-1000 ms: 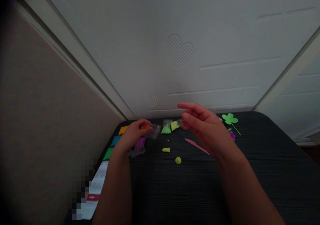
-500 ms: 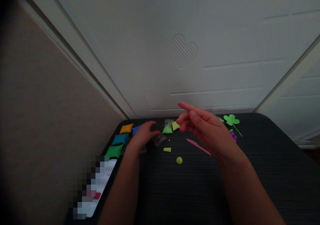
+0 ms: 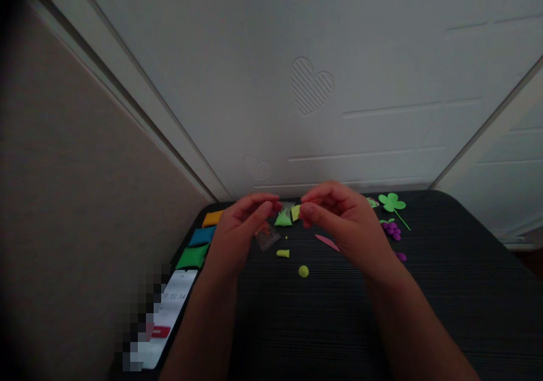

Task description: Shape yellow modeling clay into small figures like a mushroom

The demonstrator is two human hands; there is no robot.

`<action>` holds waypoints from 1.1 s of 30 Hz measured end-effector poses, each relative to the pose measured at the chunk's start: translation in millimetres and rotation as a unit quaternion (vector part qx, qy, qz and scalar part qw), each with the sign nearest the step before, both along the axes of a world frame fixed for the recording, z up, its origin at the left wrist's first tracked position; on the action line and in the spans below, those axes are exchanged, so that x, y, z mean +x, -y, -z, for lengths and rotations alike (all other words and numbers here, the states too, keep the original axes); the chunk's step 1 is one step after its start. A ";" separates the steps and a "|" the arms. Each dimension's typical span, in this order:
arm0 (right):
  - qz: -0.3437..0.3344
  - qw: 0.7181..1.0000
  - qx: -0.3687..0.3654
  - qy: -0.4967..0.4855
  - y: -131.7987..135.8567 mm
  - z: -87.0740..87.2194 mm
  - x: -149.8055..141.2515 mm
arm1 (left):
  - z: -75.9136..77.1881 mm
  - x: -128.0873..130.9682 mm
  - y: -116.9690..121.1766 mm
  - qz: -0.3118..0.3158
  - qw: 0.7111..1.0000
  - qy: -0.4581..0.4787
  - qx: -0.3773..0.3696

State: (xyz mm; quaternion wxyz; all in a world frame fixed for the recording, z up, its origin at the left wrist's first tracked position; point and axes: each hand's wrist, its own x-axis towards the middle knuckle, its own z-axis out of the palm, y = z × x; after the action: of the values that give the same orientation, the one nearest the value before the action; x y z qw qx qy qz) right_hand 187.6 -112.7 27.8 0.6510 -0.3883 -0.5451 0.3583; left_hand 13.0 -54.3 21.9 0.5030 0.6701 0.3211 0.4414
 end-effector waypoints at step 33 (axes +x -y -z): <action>0.172 0.967 0.141 0.125 8.6 3.9 -28.0 | -4.7 32.8 32.5 0.096 0.910 0.305 -0.263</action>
State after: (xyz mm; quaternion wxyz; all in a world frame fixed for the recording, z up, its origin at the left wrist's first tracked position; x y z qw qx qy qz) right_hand 159.6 -121.3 23.9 0.6775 -0.4223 -0.5923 0.1088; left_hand 45.7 -86.8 26.5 0.7741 0.3742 0.1909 0.4736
